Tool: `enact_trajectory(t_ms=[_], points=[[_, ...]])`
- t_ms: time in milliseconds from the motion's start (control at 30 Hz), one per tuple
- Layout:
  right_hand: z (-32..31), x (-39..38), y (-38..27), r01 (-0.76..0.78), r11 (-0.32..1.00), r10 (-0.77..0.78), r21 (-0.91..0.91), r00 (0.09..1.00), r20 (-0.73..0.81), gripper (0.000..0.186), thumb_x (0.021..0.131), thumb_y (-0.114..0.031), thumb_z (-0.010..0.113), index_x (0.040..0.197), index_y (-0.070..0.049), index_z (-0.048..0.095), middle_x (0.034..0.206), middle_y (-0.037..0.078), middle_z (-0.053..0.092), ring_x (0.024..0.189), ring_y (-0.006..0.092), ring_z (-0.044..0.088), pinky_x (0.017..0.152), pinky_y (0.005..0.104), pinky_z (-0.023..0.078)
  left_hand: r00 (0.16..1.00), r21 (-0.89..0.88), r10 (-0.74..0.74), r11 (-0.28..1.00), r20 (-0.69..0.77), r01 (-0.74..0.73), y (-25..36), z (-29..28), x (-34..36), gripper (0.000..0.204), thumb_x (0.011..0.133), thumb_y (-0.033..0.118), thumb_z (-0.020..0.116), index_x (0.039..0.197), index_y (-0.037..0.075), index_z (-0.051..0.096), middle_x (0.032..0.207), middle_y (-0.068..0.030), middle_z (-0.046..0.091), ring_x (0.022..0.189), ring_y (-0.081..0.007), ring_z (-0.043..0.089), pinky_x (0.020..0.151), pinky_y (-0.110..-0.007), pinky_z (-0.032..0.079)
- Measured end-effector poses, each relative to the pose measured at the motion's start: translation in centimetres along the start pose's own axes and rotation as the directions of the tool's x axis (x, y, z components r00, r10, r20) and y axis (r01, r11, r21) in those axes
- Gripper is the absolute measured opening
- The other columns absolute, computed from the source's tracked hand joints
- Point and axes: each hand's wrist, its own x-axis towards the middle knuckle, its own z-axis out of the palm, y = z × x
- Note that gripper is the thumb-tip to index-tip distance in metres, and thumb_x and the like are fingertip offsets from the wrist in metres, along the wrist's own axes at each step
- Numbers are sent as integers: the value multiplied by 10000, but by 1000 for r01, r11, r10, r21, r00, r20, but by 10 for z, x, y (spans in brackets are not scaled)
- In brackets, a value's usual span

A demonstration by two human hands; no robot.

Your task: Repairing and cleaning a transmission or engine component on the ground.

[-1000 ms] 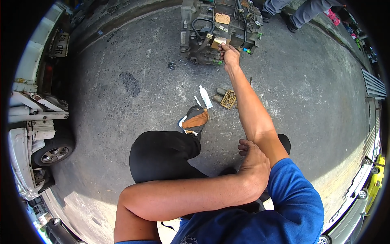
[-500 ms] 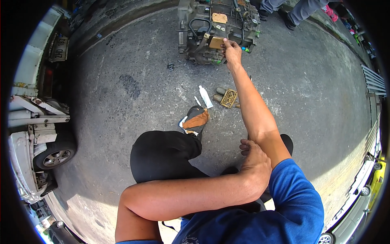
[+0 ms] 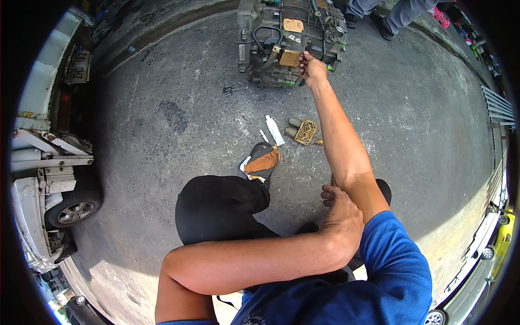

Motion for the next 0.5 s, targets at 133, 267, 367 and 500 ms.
enact_trajectory(t_ms=[133,267,367,500], points=[[1,-2,7,67,997,-67,32,998,-15,191,951,-191,646,834,-41,633,716,8,610,560,84,495,464,231,392,1000,9,-13,1000,5,13,0,0,-2,362,860,193,640,1168,7,685,1140,-196,679,1144,-349,613,1016,-541,421],[0,-3,12,111,994,-109,21,991,-73,125,920,-144,653,890,-26,625,735,26,609,560,88,497,456,230,388,1000,7,-17,1000,0,17,0,1,-3,357,862,195,637,1160,5,686,1132,-191,680,1137,-343,615,1017,-541,420],[1,-3,16,85,996,-83,26,993,-80,92,895,-118,647,898,-33,614,721,22,598,557,92,504,450,231,383,1000,6,-13,1000,-10,13,0,3,-3,353,862,194,635,1155,5,689,1124,-186,683,1132,-339,617,1017,-540,420],[3,-5,25,71,991,-70,112,997,-12,78,883,-113,647,879,-48,605,709,15,587,554,90,508,445,232,379,1000,14,4,1000,4,-4,-2,3,-2,349,860,192,634,1151,7,691,1122,-191,682,1132,-339,617,1015,-540,421]])
